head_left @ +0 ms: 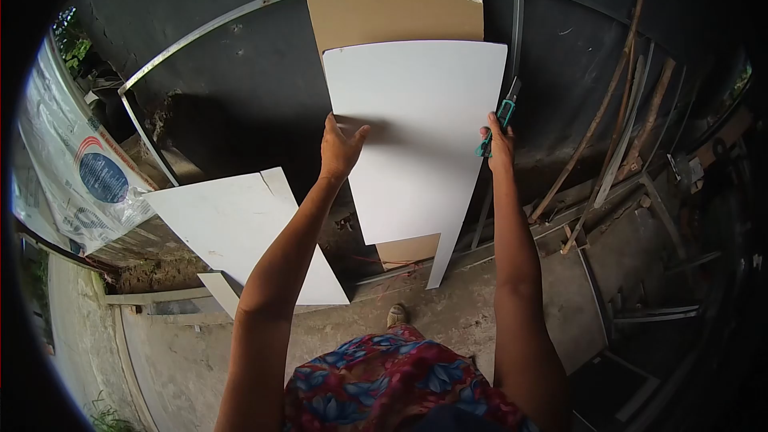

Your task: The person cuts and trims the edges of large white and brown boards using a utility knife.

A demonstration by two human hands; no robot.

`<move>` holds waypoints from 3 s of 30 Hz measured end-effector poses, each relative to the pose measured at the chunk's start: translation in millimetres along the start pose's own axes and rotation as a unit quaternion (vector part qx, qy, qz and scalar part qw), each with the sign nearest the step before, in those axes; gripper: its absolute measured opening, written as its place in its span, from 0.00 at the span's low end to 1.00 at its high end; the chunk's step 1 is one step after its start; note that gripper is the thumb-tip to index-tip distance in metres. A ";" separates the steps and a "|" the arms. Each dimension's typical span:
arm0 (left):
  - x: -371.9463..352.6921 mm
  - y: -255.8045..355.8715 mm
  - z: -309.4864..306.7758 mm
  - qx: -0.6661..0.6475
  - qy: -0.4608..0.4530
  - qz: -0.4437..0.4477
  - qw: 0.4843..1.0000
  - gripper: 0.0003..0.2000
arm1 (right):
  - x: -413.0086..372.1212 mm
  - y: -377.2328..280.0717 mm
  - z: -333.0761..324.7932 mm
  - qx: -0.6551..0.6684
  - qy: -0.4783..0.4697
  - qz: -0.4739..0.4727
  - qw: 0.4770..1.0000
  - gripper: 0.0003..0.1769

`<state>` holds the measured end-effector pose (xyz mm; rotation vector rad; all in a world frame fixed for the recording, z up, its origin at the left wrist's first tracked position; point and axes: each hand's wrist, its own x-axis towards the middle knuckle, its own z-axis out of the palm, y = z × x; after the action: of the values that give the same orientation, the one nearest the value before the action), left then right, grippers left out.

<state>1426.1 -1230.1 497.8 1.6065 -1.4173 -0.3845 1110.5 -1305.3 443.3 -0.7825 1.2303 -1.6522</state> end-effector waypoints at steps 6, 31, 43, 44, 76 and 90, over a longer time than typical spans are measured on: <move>35.9 -46.0 15.6 -0.035 -0.071 -0.045 0.996 0.49 | 25.0 27.4 23.9 0.010 -0.011 0.009 1.000 0.14; -17.3 -37.9 -16.3 -0.004 -0.046 -0.055 0.997 0.45 | -95.9 114.2 -54.9 -0.072 -0.025 0.019 0.997 0.15; -81.9 -191.2 -208.6 0.233 0.153 0.037 0.960 0.30 | -320.9 176.0 -51.3 -0.320 -0.217 0.099 0.917 0.13; -75.6 -198.7 -228.6 0.252 0.156 0.037 0.954 0.30 | -333.8 170.7 -40.0 -0.321 -0.228 0.110 0.913 0.13; -299.2 -490.5 -457.4 0.348 -0.028 -0.361 0.865 0.23 | -501.0 217.3 59.3 -0.516 -0.383 0.067 0.763 0.17; -289.2 -655.8 -481.9 0.314 -0.188 -0.396 0.842 0.24 | -646.2 262.7 161.0 -0.576 -0.349 0.215 0.708 0.11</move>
<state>2099.5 -827.6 136.7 2.7855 -1.1295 -0.8003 1579.6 -796.9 259.0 -1.5054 1.5984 0.0521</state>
